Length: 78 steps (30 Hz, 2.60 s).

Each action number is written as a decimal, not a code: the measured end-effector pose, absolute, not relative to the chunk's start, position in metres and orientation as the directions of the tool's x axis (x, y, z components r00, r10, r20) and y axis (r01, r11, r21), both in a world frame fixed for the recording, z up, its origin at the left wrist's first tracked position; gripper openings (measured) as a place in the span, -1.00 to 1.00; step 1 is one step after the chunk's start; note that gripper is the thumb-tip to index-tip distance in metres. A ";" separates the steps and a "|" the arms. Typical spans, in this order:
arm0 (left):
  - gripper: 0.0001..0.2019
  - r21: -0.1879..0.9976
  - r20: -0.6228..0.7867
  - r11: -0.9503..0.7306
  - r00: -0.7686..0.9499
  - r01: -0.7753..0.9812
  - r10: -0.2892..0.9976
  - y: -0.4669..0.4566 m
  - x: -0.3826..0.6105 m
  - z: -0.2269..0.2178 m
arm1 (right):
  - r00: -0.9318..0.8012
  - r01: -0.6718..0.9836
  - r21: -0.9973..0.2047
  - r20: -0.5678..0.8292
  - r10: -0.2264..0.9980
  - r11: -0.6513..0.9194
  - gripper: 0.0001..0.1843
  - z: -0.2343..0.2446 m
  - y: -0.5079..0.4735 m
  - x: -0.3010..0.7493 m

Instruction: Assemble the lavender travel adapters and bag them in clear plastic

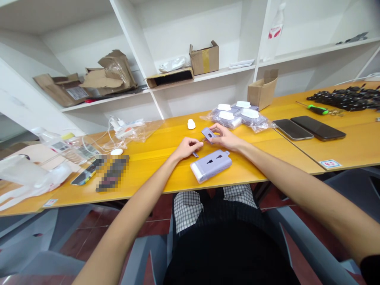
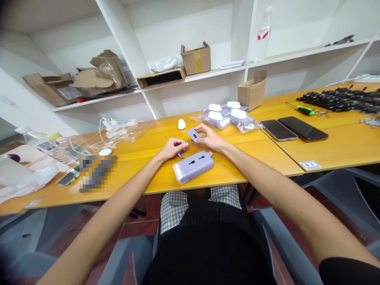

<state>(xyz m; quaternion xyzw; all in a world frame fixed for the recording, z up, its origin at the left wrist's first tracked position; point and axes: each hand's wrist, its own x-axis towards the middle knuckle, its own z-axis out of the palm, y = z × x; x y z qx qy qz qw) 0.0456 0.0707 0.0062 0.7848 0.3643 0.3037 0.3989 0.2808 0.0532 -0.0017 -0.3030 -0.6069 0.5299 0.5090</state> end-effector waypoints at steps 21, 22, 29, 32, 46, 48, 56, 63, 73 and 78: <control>-0.59 0.844 0.182 -0.422 0.564 0.332 0.806 0.071 0.044 0.005 | -0.347 -0.146 -0.963 0.265 0.900 0.227 -0.51 -0.005 0.050 0.278; -0.59 0.843 0.185 -0.425 0.562 0.331 0.806 0.071 0.044 0.005 | -0.348 -0.144 -0.963 0.264 0.899 0.227 -0.50 -0.006 0.049 0.278; -0.62 0.816 0.178 -0.459 0.602 0.351 0.778 0.069 0.046 0.004 | -0.366 -0.203 -0.954 0.284 0.886 0.222 -0.47 -0.003 0.048 0.271; -0.64 0.798 0.171 -0.471 0.608 0.376 0.775 0.068 0.046 0.004 | -0.351 -0.116 -0.935 0.355 0.866 0.336 -0.44 -0.001 0.049 0.266; -0.49 0.860 0.193 -0.394 0.509 0.323 0.839 0.072 0.049 0.006 | -0.179 -0.132 -0.979 0.177 0.968 0.155 -0.49 -0.001 0.062 0.280; -0.49 0.858 0.199 -0.392 0.489 0.332 0.849 0.074 0.049 0.004 | -0.131 -0.104 -0.984 0.157 0.979 0.144 -0.52 0.000 0.064 0.281; -0.64 0.731 0.353 -0.484 0.341 0.480 0.871 0.067 0.046 0.030 | 0.093 -0.096 -0.990 0.099 0.991 0.108 -0.46 0.007 0.071 0.298; -0.41 0.516 0.299 -0.647 0.591 0.561 0.750 -0.036 0.045 0.048 | 0.099 0.057 -0.990 0.135 0.986 0.129 -0.45 0.003 0.055 0.325; -0.29 0.470 0.229 -0.620 0.591 0.629 0.773 -0.049 0.027 0.019 | 0.388 -0.046 -0.974 0.187 0.903 0.221 -0.39 -0.010 0.001 0.381; -0.19 0.562 0.304 -0.539 0.449 0.627 0.840 -0.046 0.019 0.015 | 0.464 -0.145 -0.962 0.141 0.875 0.232 -0.48 -0.006 -0.010 0.373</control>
